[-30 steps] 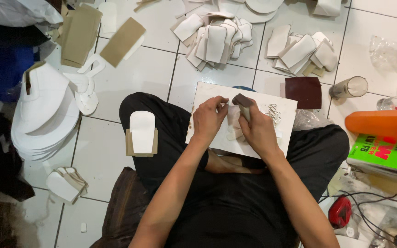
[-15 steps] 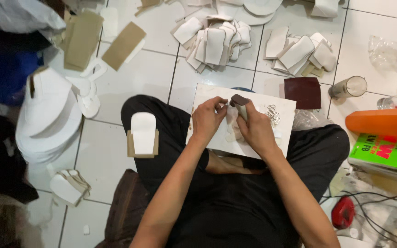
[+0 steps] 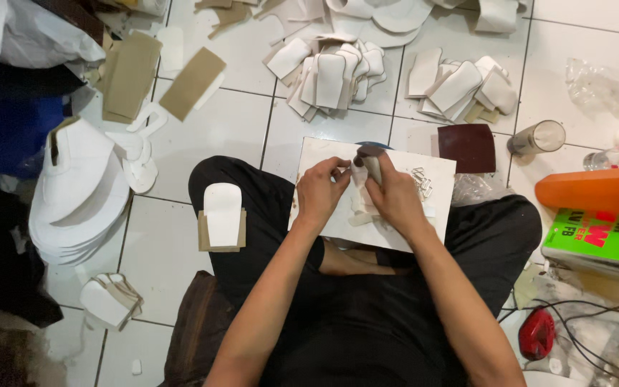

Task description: The person sits on the floor and assembles small white shoe components by inserting metal clips into them. They use a hammer to tap the clips into place on a white board, then inspect the assembled parts by hand.

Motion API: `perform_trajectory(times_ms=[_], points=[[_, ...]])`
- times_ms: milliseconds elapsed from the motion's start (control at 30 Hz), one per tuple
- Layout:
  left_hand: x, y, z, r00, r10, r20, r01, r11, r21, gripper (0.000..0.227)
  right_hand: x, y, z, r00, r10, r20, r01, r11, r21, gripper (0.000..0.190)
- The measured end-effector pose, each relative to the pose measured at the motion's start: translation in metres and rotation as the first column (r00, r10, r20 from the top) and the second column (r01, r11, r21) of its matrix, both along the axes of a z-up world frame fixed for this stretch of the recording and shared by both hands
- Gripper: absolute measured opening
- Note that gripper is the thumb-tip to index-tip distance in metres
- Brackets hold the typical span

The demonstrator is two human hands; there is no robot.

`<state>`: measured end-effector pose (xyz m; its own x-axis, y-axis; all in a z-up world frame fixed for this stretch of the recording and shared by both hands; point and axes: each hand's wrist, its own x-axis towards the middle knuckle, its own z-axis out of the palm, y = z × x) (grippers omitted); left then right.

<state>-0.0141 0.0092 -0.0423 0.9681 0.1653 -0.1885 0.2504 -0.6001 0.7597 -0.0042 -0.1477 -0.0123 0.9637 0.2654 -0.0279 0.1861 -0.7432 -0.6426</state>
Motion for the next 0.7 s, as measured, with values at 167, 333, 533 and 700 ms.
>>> perform_trajectory(times_ms=[167, 333, 533, 700], points=[[0.000, 0.000, -0.003, 1.000, 0.006, -0.001, -0.006, 1.000, 0.007, 0.015, -0.007, 0.001, 0.000, 1.000, -0.003, 0.006, 0.003, 1.000, -0.010, 0.037], [0.000, 0.001, 0.002, 1.000, -0.006, 0.008, 0.005, 1.000, 0.027, 0.016, -0.007, -0.006, -0.001, 0.999, 0.035, -0.025, -0.037, 0.996, -0.084, 0.040], [-0.004, -0.002, 0.006, 1.000, 0.001, 0.001, -0.001, 1.000, 0.012, 0.015, -0.012, -0.014, -0.015, 0.999, 0.037, -0.022, -0.037, 0.999, -0.017, 0.045], [-0.002, -0.002, 0.005, 1.000, 0.000, 0.028, 0.000, 1.000, 0.014, 0.017, -0.009, -0.005, -0.012, 1.000, 0.010, 0.016, -0.010, 1.000, 0.018, 0.044]])
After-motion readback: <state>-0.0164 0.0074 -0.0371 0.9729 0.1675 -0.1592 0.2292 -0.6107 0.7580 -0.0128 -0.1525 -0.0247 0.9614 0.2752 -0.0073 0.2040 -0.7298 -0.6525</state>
